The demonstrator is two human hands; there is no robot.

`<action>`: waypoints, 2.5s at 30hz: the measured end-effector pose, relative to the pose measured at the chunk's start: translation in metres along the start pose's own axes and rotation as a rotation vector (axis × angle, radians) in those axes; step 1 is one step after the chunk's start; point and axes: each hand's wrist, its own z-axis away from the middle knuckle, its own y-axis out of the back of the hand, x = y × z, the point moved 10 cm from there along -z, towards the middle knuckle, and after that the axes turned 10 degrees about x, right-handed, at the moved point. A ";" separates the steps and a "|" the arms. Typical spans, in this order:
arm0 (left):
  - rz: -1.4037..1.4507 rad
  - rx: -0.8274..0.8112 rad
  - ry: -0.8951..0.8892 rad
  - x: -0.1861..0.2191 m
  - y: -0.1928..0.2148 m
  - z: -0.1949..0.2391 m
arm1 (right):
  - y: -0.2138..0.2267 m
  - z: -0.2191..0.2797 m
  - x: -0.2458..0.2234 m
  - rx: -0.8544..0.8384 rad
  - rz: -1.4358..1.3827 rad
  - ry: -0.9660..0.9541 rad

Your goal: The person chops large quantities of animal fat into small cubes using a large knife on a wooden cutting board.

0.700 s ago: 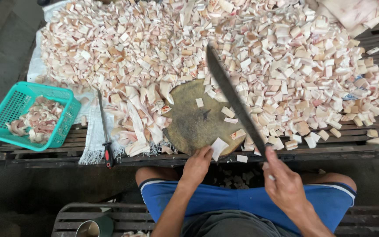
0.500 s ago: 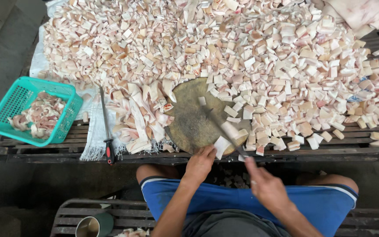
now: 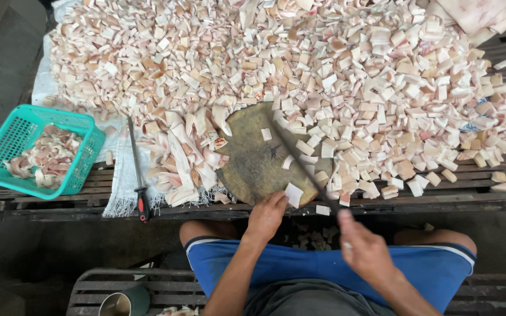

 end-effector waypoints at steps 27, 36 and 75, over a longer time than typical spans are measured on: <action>-0.295 0.626 0.583 -0.197 0.131 -0.025 | -0.021 -0.056 0.126 -0.182 0.464 -0.190; -0.294 0.359 0.609 -0.275 0.081 -0.103 | -0.037 -0.064 0.134 -0.210 0.323 -0.271; -0.050 0.306 0.551 -0.089 0.074 -0.008 | -0.007 0.017 0.075 -0.202 -0.020 -0.628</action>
